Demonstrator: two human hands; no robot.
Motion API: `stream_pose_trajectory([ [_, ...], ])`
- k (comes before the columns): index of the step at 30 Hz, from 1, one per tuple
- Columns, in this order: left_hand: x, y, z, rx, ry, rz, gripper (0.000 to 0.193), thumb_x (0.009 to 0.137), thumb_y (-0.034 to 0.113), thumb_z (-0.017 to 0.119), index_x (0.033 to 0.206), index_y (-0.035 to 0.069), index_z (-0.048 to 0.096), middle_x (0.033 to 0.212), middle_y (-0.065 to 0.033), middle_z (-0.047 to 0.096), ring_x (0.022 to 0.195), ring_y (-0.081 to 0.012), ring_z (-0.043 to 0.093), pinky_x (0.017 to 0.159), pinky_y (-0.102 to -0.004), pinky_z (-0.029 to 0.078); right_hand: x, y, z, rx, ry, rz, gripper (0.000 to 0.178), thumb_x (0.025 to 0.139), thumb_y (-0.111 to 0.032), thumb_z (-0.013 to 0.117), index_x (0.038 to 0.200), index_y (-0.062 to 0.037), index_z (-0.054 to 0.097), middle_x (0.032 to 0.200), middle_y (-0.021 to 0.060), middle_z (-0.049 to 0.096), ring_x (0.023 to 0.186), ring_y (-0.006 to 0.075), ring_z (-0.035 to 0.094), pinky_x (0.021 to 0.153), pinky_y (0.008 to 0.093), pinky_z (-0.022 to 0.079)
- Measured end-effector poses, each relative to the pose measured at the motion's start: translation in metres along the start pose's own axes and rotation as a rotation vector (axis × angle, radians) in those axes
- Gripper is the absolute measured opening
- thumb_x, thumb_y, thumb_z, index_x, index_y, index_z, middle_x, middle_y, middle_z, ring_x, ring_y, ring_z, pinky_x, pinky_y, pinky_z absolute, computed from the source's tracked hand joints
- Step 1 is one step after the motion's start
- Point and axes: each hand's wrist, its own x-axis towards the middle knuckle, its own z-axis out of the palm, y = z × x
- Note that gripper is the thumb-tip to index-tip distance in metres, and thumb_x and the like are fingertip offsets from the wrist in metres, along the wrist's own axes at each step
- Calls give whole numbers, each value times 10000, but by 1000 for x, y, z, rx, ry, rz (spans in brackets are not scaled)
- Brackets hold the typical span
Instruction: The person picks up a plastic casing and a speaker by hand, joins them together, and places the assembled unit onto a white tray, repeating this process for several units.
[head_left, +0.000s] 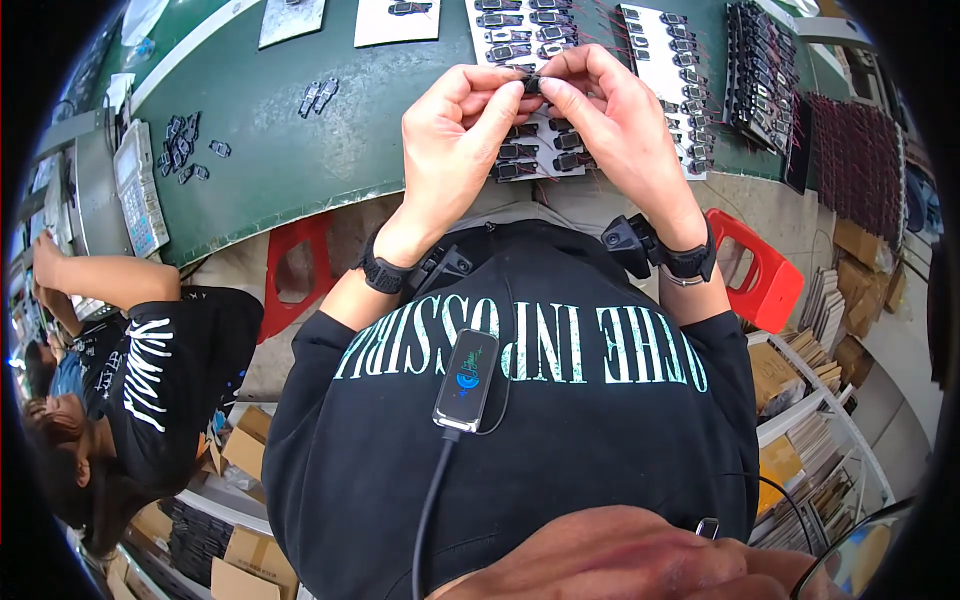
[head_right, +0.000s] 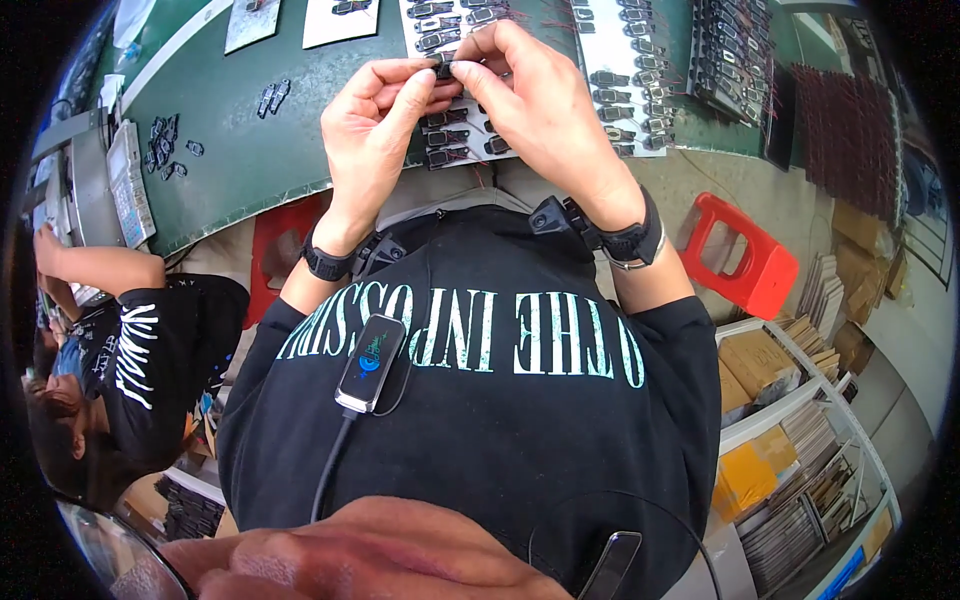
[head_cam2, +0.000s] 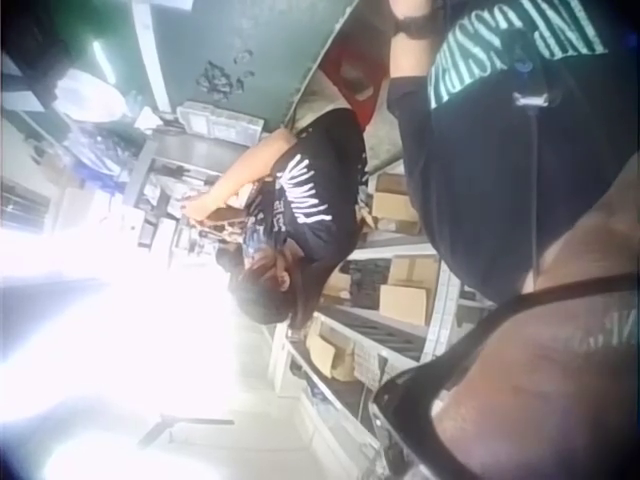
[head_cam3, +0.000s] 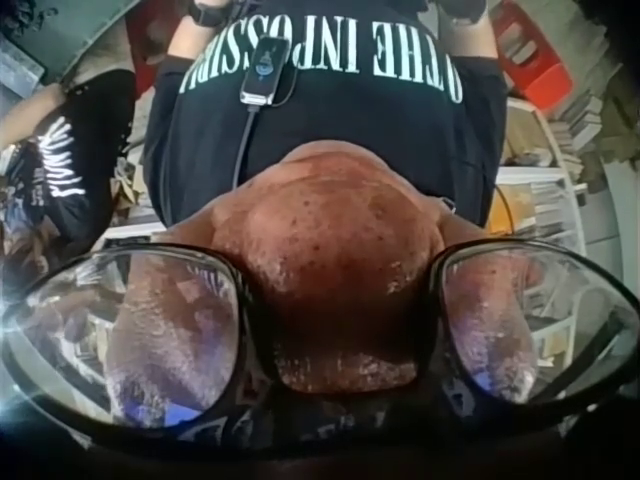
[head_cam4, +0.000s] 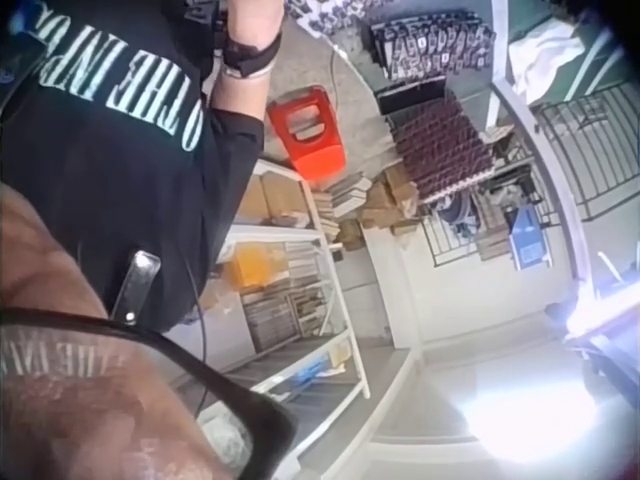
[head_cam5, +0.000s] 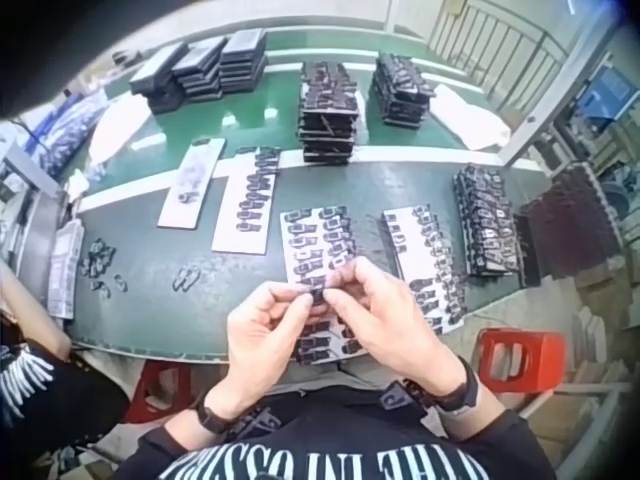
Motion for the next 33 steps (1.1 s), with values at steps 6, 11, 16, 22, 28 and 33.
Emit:
stream_pose_trajectory([
  [6, 0, -1, -3, 1, -19, -28, 171, 969, 42, 599, 1104, -62, 600, 1006, -136, 704, 928, -173, 708, 835, -273, 585, 5, 8, -7, -5, -89, 27, 177, 969, -116, 624, 1080, 20, 602, 963, 39, 650, 835, 81, 625, 758, 225, 525],
  [11, 2, 5, 0, -12, -6, -43, 168, 968, 46, 603, 1097, -61, 605, 1009, -139, 702, 923, -174, 709, 821, -271, 590, 9, 7, -10, 193, -134, 136, 165, 970, -119, 626, 1071, 10, 608, 968, 37, 644, 828, 71, 618, 750, 222, 531],
  [16, 11, 9, -2, -9, -5, -89, 167, 967, 47, 606, 1094, -61, 608, 994, -136, 705, 915, -171, 710, 811, -265, 591, 24, 9, -19, 255, -212, 151, 156, 967, -114, 630, 1071, 0, 611, 969, 29, 640, 827, 63, 613, 746, 219, 534],
  [22, 29, 14, -10, -24, 13, -131, 162, 967, 51, 607, 1084, -61, 615, 965, -128, 710, 896, -162, 710, 798, -262, 593, 53, 5, -21, 164, -278, 159, 146, 961, -97, 628, 1079, -11, 619, 968, 21, 639, 848, 61, 609, 748, 215, 532],
  [28, 32, 18, -10, 6, 12, -151, 154, 969, 51, 604, 1077, -56, 620, 959, -129, 712, 884, -158, 709, 793, -262, 594, 59, 0, -19, 81, -291, 136, 139, 945, -76, 635, 1061, -2, 618, 958, 25, 646, 868, 83, 615, 768, 235, 527],
  [33, 30, 16, -1, 7, 34, -80, 149, 949, 47, 634, 1069, -42, 632, 966, -109, 720, 883, -140, 708, 783, -253, 584, 46, -21, -18, -284, -130, -128, 155, 915, -43, 642, 1058, 7, 611, 926, 57, 655, 846, 124, 632, 763, 262, 517],
])
